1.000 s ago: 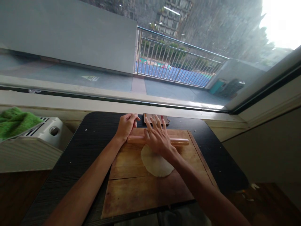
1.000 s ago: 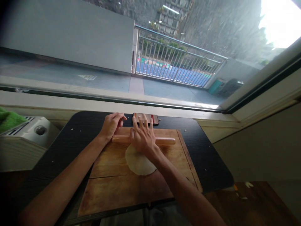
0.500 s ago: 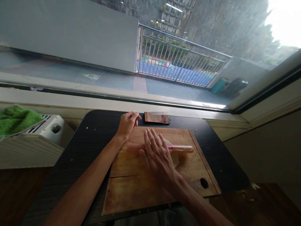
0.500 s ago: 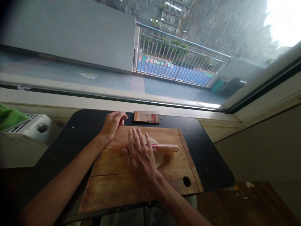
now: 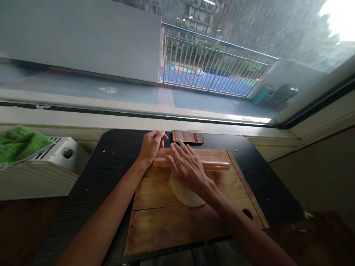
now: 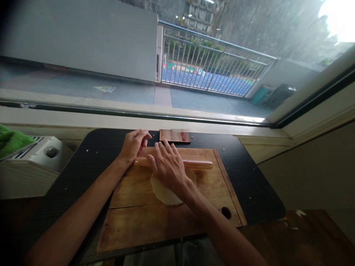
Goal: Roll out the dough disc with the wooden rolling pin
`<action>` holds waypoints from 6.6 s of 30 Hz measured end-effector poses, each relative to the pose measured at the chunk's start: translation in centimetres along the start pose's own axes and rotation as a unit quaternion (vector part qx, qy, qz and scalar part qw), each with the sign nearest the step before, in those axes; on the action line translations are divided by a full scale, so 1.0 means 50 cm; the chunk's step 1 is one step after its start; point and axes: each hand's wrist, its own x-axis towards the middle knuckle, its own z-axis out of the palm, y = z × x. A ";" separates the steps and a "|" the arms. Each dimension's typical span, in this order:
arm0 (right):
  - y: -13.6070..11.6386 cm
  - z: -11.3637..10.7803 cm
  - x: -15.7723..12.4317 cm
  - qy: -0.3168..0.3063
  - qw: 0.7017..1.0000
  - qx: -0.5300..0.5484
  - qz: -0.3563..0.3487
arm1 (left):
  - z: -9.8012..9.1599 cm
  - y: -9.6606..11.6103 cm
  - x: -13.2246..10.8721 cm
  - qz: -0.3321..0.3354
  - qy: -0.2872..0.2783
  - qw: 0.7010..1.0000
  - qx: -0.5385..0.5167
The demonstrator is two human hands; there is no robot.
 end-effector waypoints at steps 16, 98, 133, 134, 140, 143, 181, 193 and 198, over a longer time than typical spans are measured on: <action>-0.001 -0.029 -0.205 0.019 1.000 0.007 -0.002 | 0.002 0.001 -0.002 0.013 0.010 1.000 0.010; -0.044 -0.019 -0.243 0.034 0.986 0.001 0.161 | -0.009 -0.026 0.004 0.070 0.001 0.990 0.121; -0.012 -0.024 -0.136 0.026 0.988 0.022 0.152 | -0.013 -0.025 -0.005 0.084 -0.011 0.985 0.148; -0.010 -0.024 -0.132 0.025 0.988 0.023 0.151 | -0.013 -0.024 -0.005 0.085 -0.012 0.985 0.150; -0.039 -0.021 -0.191 0.042 0.984 0.024 0.171 | -0.013 -0.026 -0.002 0.084 -0.009 0.983 0.163; -0.062 -0.021 -0.228 0.051 0.981 0.024 0.188 | -0.015 -0.028 0.000 0.084 -0.013 0.983 0.162; -0.028 -0.017 -0.147 0.038 0.977 0.021 0.207 | -0.007 -0.018 -0.004 0.076 -0.009 0.987 0.142; -0.022 -0.022 -0.129 0.022 0.978 0.017 0.207 | -0.010 -0.024 -0.001 0.086 -0.012 0.984 0.154; -0.050 -0.014 -0.181 0.058 0.977 0.019 0.204 | -0.007 -0.022 -0.002 0.085 -0.010 0.984 0.154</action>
